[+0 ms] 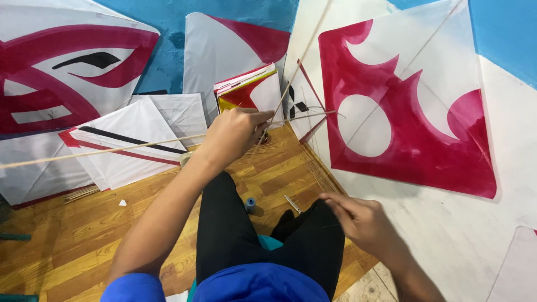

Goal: Assembling a kite frame by tying wooden sticks together with thread.

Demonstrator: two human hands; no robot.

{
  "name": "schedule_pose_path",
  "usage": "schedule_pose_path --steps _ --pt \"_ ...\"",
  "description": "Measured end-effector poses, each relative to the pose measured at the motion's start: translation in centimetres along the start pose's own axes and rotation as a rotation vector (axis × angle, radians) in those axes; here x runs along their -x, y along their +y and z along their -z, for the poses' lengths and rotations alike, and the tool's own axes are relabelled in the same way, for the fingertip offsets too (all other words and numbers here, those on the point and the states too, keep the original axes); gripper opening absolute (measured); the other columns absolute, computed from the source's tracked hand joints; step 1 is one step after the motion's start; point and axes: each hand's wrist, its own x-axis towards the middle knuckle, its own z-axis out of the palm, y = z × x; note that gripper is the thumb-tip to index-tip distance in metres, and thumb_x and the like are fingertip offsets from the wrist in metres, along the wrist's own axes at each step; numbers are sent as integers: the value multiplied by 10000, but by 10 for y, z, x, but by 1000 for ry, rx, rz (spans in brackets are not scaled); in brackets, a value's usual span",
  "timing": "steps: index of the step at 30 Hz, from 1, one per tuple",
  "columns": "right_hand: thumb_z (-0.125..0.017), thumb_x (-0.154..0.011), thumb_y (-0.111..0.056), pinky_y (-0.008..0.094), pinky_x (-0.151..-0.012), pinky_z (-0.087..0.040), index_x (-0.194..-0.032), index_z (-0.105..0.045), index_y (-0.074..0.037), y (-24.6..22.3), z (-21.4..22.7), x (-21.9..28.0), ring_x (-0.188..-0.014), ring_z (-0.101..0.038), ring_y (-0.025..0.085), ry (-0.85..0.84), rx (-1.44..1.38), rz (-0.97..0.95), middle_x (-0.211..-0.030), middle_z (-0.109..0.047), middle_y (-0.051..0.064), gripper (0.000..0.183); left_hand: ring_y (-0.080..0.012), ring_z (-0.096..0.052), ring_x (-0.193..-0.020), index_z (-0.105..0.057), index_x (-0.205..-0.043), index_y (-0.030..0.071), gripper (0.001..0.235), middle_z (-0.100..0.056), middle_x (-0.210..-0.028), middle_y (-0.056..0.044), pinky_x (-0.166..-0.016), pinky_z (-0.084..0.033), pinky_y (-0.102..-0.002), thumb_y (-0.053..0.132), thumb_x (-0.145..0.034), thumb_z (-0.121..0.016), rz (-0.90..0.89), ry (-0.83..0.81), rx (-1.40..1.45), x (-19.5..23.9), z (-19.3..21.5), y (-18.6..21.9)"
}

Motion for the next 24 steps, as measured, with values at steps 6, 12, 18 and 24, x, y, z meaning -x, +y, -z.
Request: schedule_pose_path --steps 6,12,18,24 --pt "-706 -954 -90 200 -293 -411 -1118 -765 -77 8 72 18 -364 -541 51 223 713 285 -923 -795 46 175 -267 -730 -615 -787 -1095 77 224 -782 -873 -99 -593 -590 -384 137 -913 -673 -77 -222 -219 8 -4 -13" --pt "-723 -1158 89 311 -581 -492 -1234 -736 141 22 157 -2 -637 -596 211 378 730 291 -1073 -748 250 93 -257 -745 -615 -772 -982 87 140 -769 -818 -116 -580 -609 -362 112 -927 -646 -207 -295 -312 19 -8 -11" --pt "-545 -1309 226 433 -912 -566 -1457 -596 245 61 211 -62 -981 -652 374 281 467 406 -1312 -668 378 158 -271 -718 -625 -761 -880 98 134 -753 -806 -98 -627 -586 -384 97 -904 -629 -307 -352 -276 28 -10 -2" --pt "-428 -1233 -4 506 -1110 -552 -1308 -556 156 153 261 -108 -1103 -654 393 26 171 107 -1266 -622 314 218 -257 -705 -603 -748 -843 92 142 -738 -770 -91 -588 -571 -365 98 -923 -630 -341 -362 -252 34 1 5"
